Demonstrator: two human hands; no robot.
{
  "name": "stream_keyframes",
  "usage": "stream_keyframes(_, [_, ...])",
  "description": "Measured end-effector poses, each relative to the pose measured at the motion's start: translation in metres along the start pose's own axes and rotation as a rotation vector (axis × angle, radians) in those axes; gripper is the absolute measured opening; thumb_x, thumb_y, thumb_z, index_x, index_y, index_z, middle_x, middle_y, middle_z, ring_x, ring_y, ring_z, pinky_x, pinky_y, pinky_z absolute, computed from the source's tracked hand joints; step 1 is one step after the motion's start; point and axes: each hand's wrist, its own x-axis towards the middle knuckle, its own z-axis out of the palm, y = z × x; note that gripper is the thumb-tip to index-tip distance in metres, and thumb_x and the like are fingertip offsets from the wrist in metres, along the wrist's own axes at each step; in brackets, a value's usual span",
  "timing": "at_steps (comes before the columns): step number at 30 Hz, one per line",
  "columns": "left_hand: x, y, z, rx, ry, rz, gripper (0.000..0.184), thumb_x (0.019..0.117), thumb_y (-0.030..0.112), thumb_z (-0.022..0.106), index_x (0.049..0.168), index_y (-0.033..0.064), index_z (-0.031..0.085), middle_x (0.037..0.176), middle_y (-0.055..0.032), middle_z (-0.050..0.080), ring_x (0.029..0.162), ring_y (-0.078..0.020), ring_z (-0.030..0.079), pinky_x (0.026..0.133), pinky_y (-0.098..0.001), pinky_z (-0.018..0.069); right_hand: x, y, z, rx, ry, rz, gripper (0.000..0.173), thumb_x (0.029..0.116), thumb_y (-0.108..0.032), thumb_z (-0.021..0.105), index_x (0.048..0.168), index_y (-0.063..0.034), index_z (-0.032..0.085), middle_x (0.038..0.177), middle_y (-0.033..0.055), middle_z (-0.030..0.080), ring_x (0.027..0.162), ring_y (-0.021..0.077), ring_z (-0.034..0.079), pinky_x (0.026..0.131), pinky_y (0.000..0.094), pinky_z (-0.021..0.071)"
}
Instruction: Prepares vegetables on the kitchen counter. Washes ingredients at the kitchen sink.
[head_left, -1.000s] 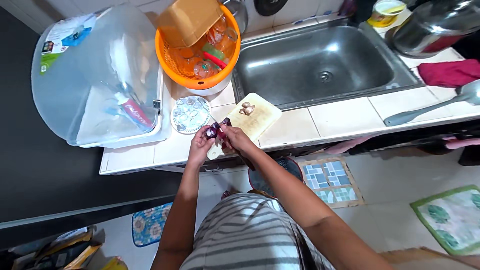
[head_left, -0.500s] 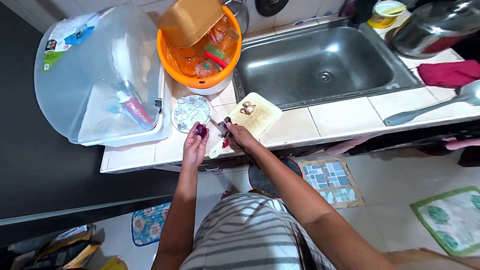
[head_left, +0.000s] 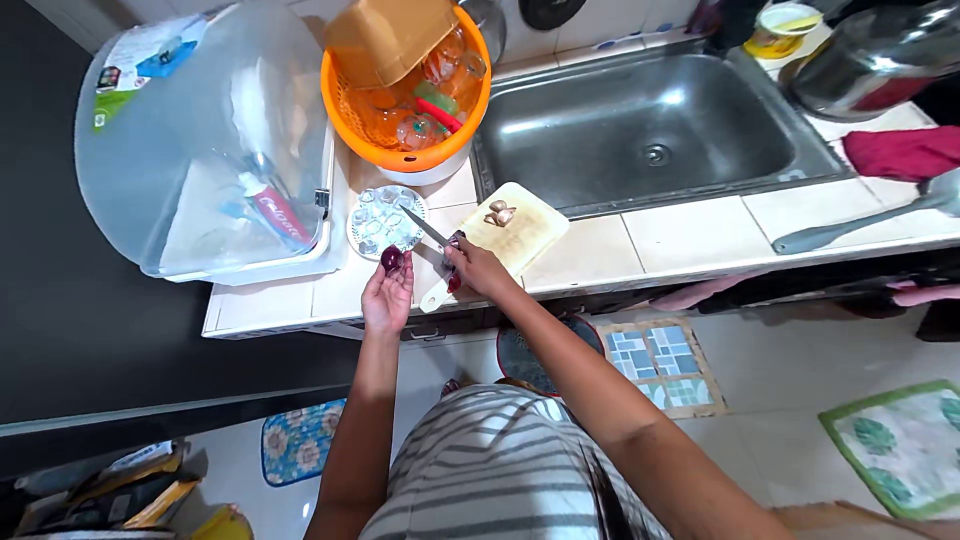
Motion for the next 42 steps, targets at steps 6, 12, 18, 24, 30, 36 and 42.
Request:
stream_keyframes(6, [-0.004, 0.003, 0.006, 0.028, 0.071, -0.073, 0.044, 0.1104, 0.03, 0.019, 0.11, 0.0091, 0.057, 0.1, -0.0097, 0.073, 0.086, -0.0162, 0.074, 0.077, -0.0251, 0.06, -0.013, -0.008, -0.002, 0.048, 0.103, -0.09, 0.064, 0.1095, -0.035, 0.048, 0.161, -0.0038, 0.026, 0.113, 0.0295, 0.068, 0.102, 0.0446, 0.068, 0.093, 0.0605, 0.0507])
stream_keyframes(12, [-0.006, 0.001, 0.007, 0.071, 0.112, -0.081, 0.04, 0.11, 0.028, 0.021, 0.109, 0.0096, 0.057, 0.098, -0.0092, 0.073, 0.083, -0.0152, 0.074, 0.074, -0.0245, 0.0601, -0.01, 0.003, -0.01, 0.125, 0.015, -0.116, 0.051, 0.1104, -0.04, 0.043, 0.147, -0.0067, 0.056, 0.131, 0.0242, 0.065, 0.121, 0.0384, 0.063, 0.105, 0.06, 0.0441])
stream_keyframes(18, [-0.009, 0.003, 0.004, 0.104, 0.116, -0.069, 0.042, 0.1102, 0.029, 0.02, 0.106, 0.011, 0.058, 0.096, -0.0077, 0.074, 0.08, -0.0137, 0.073, 0.072, -0.0241, 0.0599, -0.013, 0.008, -0.023, 0.343, -0.072, 0.091, 0.048, 0.1072, -0.043, 0.051, 0.095, 0.0005, 0.065, 0.063, 0.0017, 0.051, 0.045, 0.0069, 0.043, 0.045, 0.0243, 0.04])
stream_keyframes(24, [-0.01, 0.008, -0.001, 0.089, 0.117, -0.083, 0.042, 0.1098, 0.03, 0.021, 0.106, 0.0101, 0.058, 0.095, -0.0092, 0.074, 0.079, -0.015, 0.074, 0.069, -0.0243, 0.0603, -0.025, 0.025, -0.041, 0.88, -0.326, 0.177, 0.05, 0.111, -0.049, 0.026, 0.118, -0.01, 0.056, 0.059, -0.0057, 0.047, 0.039, 0.0022, 0.042, 0.038, 0.0173, 0.0411])
stream_keyframes(30, [-0.012, 0.012, 0.0, 0.105, 0.091, -0.093, 0.043, 0.1099, 0.029, 0.019, 0.103, 0.0102, 0.058, 0.092, -0.0084, 0.075, 0.077, -0.0148, 0.073, 0.071, -0.0255, 0.0598, -0.036, 0.012, -0.031, 0.563, 0.084, 0.066, 0.054, 0.1133, -0.042, 0.017, 0.154, -0.0152, 0.039, 0.071, 0.004, 0.055, 0.05, 0.0111, 0.048, 0.046, 0.0264, 0.0428])
stream_keyframes(36, [-0.014, 0.017, 0.012, 0.126, 0.048, -0.099, 0.039, 0.1094, 0.024, 0.021, 0.101, 0.0068, 0.055, 0.088, -0.0087, 0.073, 0.077, -0.0153, 0.073, 0.074, -0.0267, 0.0602, -0.04, 0.025, -0.027, 0.279, 0.151, -0.076, 0.063, 0.112, -0.04, 0.032, 0.166, -0.0146, 0.012, 0.084, 0.0146, 0.06, 0.059, 0.0191, 0.051, 0.057, 0.0376, 0.0484])
stream_keyframes(42, [-0.018, 0.024, 0.037, 0.259, -0.1, -0.088, 0.033, 0.107, 0.01, 0.022, 0.113, 0.0025, 0.054, 0.1, -0.0071, 0.074, 0.082, -0.0116, 0.072, 0.073, -0.0225, 0.0602, -0.051, 0.026, -0.051, 0.191, 0.3, 0.046, 0.067, 0.0987, -0.023, 0.07, 0.155, -0.0016, 0.04, 0.103, 0.0243, 0.067, 0.075, 0.028, 0.062, 0.071, 0.0451, 0.0531])
